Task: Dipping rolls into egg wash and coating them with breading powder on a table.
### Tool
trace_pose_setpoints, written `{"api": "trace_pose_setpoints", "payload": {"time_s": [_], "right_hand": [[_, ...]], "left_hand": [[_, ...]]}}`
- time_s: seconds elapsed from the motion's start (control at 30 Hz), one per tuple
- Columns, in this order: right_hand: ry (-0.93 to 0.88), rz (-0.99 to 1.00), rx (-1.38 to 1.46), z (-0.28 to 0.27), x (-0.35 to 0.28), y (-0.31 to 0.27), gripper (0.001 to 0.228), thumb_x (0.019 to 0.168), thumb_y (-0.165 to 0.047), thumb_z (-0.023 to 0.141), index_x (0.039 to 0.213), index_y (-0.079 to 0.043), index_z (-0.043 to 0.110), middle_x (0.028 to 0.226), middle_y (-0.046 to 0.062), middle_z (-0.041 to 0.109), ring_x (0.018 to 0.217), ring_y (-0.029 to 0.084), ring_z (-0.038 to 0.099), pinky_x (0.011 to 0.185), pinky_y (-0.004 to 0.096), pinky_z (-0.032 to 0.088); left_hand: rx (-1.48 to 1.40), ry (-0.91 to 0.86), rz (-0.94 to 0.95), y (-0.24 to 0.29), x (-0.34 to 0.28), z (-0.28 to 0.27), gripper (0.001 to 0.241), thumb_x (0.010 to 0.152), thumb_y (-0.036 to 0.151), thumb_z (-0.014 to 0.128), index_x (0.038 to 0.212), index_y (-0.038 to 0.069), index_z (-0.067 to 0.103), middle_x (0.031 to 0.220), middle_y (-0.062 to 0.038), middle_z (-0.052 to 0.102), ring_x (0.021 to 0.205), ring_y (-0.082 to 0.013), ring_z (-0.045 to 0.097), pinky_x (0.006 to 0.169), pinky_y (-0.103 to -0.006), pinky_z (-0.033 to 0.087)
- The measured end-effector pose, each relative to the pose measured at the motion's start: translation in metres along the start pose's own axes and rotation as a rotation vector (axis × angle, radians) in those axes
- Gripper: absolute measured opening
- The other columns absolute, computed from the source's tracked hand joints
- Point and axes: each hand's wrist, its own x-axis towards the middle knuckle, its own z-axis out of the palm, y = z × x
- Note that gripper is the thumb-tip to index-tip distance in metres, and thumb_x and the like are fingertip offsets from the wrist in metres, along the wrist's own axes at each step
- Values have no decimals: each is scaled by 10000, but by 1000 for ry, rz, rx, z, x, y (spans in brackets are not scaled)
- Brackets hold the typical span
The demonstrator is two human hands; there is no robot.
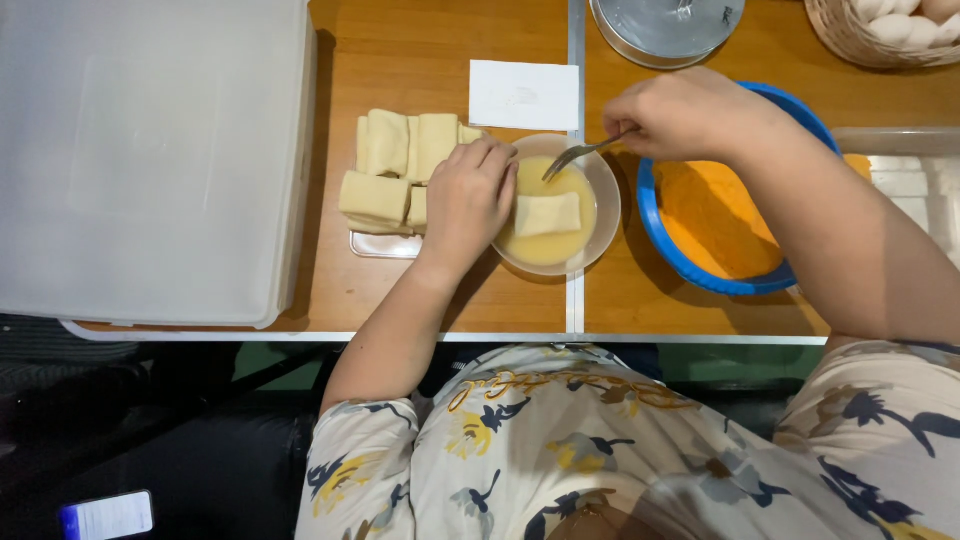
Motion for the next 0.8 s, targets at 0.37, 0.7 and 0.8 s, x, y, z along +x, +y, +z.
{"api": "trace_pose_setpoints", "payload": {"time_s": [0.37,0.7,0.8], "right_hand": [[-46,-9,-176,5,17,2,148,904,-281,698,1028,-259,775,871,-10,771,831,228,732,762,402,568],[-48,-16,-306,12,37,-4,153,897,-307,704,1018,-287,795,850,-41,783,829,159,734,954,406,478],[-108,-20,-154,26,43,-5,155,944,-308,672,1048,-240,764,884,3,780,868,222,739,838,406,548]], "left_hand": [[-6,-24,11,1,-1,0,147,911,79,737,1049,37,707,996,-106,690,921,-302,659,790,-410,539],[7,-39,-5,-2,-2,2,167,901,96,746,1056,48,708,997,-96,690,923,-301,655,792,-413,536],[15,-28,-2,-2,-2,2,180,901,107,743,1067,46,706,1013,-98,692,932,-299,658,792,-412,534]]}}
